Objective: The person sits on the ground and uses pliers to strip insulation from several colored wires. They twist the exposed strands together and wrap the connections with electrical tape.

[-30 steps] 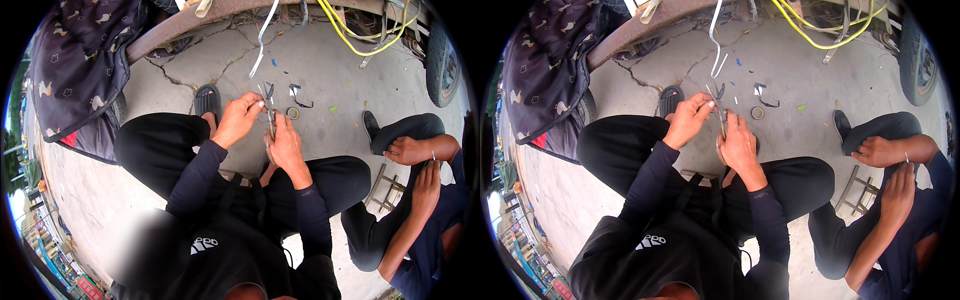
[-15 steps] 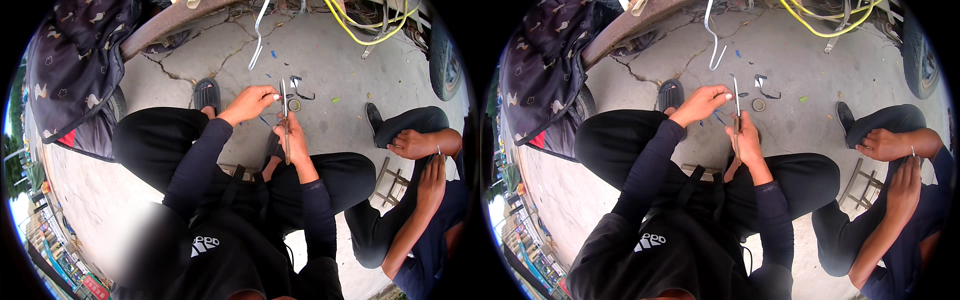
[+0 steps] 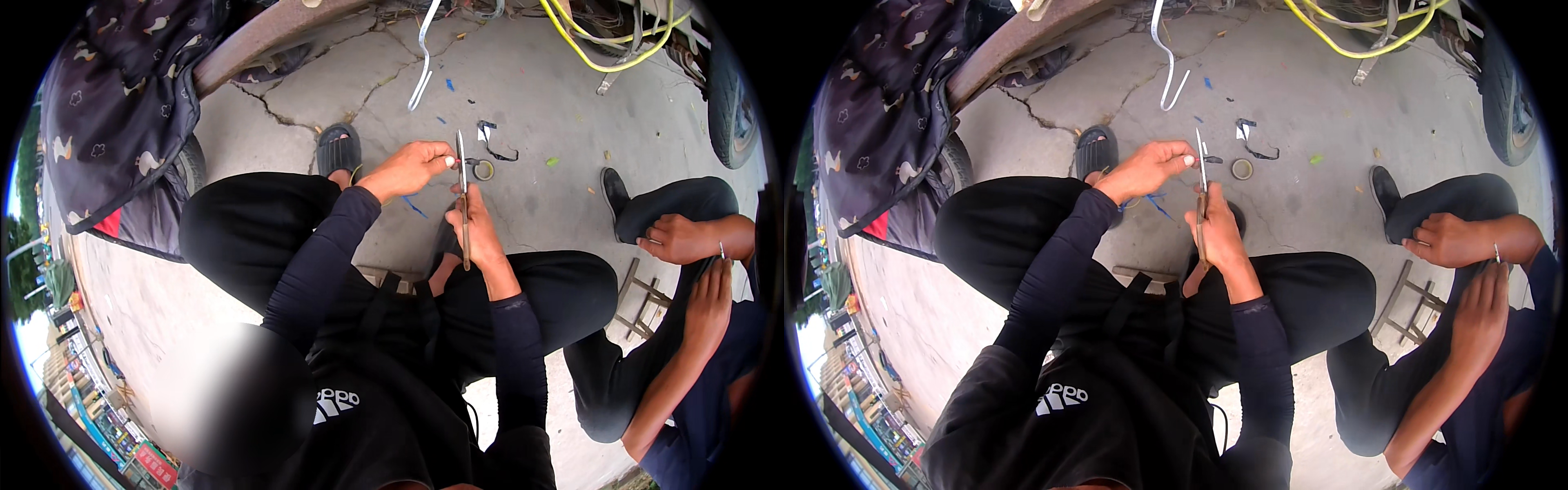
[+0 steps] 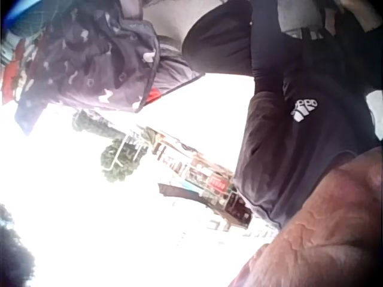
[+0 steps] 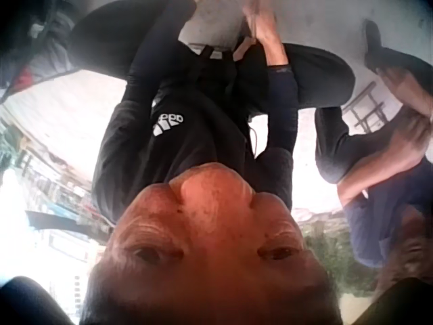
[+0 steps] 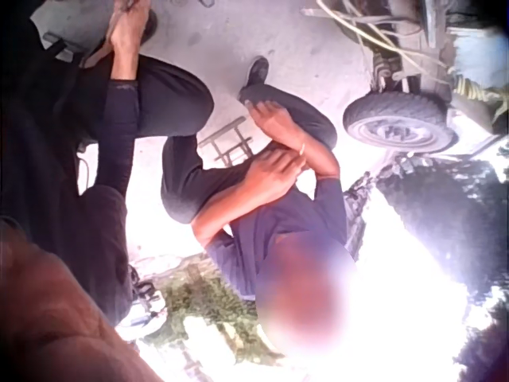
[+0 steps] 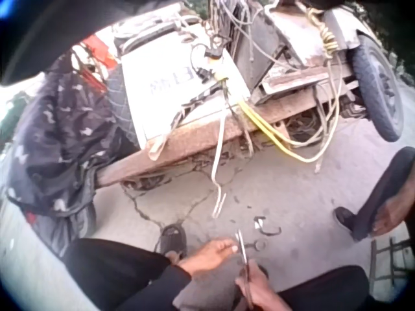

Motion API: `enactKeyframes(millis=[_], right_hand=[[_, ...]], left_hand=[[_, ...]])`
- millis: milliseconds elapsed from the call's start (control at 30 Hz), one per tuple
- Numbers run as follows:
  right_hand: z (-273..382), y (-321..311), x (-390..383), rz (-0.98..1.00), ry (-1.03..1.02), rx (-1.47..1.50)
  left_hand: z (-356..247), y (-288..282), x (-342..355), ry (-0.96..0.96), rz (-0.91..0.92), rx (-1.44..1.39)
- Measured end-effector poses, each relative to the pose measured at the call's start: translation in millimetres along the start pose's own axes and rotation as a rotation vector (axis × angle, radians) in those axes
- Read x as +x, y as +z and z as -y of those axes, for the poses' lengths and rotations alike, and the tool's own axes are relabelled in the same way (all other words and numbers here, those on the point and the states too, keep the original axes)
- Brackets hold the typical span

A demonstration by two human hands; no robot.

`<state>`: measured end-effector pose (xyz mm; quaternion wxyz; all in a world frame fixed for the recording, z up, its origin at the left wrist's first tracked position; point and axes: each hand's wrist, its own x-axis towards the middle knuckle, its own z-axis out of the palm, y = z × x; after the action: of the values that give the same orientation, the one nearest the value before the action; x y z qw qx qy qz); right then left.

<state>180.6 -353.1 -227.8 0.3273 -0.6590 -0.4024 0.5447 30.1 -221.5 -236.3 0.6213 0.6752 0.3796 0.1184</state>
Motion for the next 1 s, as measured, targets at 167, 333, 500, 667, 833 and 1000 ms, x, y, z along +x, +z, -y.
enactKeyframes(millis=[167,333,500,667,833,1000], right_hand=[[17,16,-8,0.011,0.058,0.113],[30,38,-13,0.003,0.136,0.388],[49,54,-22,-0.145,0.201,0.545],[37,52,-2,-0.175,0.199,0.323],[50,56,-3,-0.239,-0.095,-0.034],[107,46,-22,-0.275,-0.256,-0.655]], left_hand=[[-13,-21,-19,-0.038,0.088,-0.093],[12,-32,-22,0.016,0.077,-0.240],[57,-44,-29,-0.115,-0.040,-0.113],[24,-48,-28,-0.143,-0.168,-0.365],[0,-58,-41,-0.005,-0.180,-0.481],[-35,-62,-62,0.160,-0.215,-0.384]])
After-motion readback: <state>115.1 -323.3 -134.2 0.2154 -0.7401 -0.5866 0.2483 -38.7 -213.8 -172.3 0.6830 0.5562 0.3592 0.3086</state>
